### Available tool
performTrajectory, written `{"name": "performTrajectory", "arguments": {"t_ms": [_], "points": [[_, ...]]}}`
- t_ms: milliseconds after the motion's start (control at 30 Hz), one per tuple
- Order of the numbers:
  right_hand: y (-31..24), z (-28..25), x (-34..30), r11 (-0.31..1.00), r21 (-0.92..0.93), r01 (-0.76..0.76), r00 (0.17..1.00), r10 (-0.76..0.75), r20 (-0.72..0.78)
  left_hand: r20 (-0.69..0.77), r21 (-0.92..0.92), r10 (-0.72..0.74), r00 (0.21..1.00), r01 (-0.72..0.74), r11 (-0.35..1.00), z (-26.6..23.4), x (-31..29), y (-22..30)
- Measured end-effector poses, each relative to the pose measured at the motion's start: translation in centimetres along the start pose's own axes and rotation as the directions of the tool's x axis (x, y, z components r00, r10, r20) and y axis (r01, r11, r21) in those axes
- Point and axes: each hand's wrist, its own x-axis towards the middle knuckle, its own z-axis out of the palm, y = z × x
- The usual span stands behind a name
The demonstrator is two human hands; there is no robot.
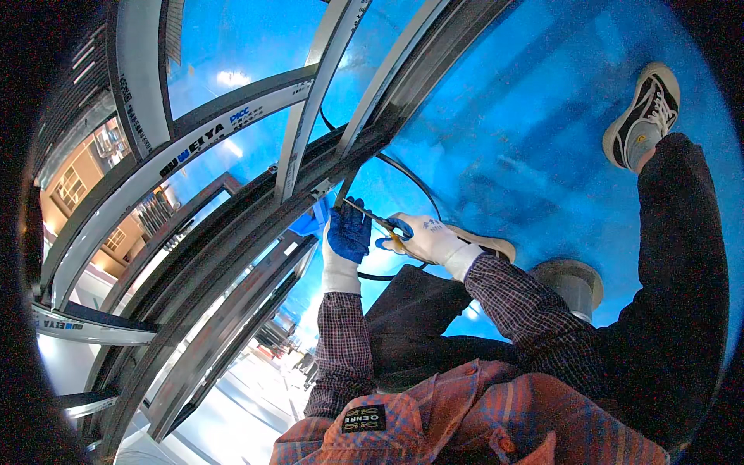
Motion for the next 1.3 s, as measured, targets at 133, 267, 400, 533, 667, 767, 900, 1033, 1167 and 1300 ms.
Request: {"name": "performTrajectory", "arguments": {"t_ms": [133,267,400,533,667,767,900,1033,1167,1300], "points": [[-0.1,0.5,0.0,1.000,0.001,-0.009,1.000,0.009,0.007,0.044,0.040,0.063,0.997,-0.065,0.997,-1.2,0.2,-0.2],[-1.2,0.7,0.1,0.998,-0.051,-0.030,1.000,0.030,0.006,0.071,0.151,0.220,0.973,-0.228,0.962,-2.0,0.5,-0.5],[-2.5,-0.2,0.0,0.989,-0.048,-0.142,0.988,0.145,0.052,-0.092,0.296,0.306,0.948,-0.267,0.917,0.1,-0.1,-0.5],[-1.9,0.8,0.3,0.988,-0.075,-0.134,0.989,0.138,0.050,0.026,0.544,0.401,0.916,-0.350,0.763,0.9,-1.3,-0.1],[-2.0,1.1,0.4,0.988,-0.040,-0.150,0.986,0.152,0.067,0.146,0.767,0.478,0.866,-0.404,0.498,1.7,-1.8,0.3],[-2.3,1.2,0.4,0.986,0.002,-0.170,0.982,0.169,0.086,0.230,0.871,0.510,0.829,-0.409,0.272,2.6,-2.3,0.6],[-2.6,1.4,0.1,0.978,-0.056,-0.202,0.978,0.205,0.047,0.217,0.967,0.359,0.908,-0.150,-0.205,4.3,-3.5,1.0],[-2.7,1.6,-0.1,0.982,-0.001,-0.191,0.980,0.191,0.059,0.334,0.943,0.362,0.870,-0.309,-0.127,2.1,-2.5,1.1],[-2.2,2.0,0.1,0.984,-0.009,-0.180,0.982,0.180,0.057,0.326,0.910,0.351,0.878,-0.392,0.137,0.9,-1.7,0.9],[-1.9,2.1,0.5,0.985,-0.041,-0.168,0.985,0.169,0.042,0.262,0.857,0.329,0.907,-0.375,0.354,1.0,-1.5,0.7]]}}
